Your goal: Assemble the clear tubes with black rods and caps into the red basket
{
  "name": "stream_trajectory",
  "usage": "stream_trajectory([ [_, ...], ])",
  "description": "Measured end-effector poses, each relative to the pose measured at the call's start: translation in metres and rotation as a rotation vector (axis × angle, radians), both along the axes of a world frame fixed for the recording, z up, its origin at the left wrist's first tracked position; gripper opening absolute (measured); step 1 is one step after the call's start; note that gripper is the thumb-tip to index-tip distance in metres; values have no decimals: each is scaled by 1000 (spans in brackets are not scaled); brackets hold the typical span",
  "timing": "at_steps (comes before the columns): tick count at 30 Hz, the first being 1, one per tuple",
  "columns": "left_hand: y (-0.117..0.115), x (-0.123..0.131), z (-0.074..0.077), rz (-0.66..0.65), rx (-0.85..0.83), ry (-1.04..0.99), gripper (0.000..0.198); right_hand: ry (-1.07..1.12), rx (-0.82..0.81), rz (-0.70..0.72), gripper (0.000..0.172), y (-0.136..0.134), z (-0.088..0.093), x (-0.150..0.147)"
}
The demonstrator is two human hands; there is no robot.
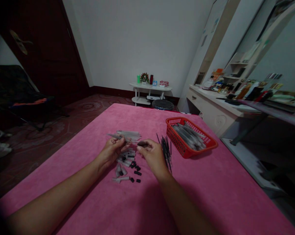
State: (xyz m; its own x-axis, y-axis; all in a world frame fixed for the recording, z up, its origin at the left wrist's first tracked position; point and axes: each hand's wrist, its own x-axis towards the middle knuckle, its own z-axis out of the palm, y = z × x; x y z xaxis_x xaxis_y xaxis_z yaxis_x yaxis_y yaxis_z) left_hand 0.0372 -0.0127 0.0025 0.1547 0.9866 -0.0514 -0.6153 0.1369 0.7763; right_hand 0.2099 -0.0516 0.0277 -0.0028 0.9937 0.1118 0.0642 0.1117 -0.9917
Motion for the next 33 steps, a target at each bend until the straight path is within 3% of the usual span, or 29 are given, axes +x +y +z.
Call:
stream_trajectory([
  [4, -1, 1, -1, -12, 16, 10, 31, -4, 80, -55, 15, 0, 0, -1],
  [11, -8, 5, 4, -29, 35, 45, 36, 115, -29, -35, 21, -6, 6, -11],
  [33, -13, 10, -1, -53, 134, 134, 35, -142, 99, -97, 8, -8, -1, -16],
])
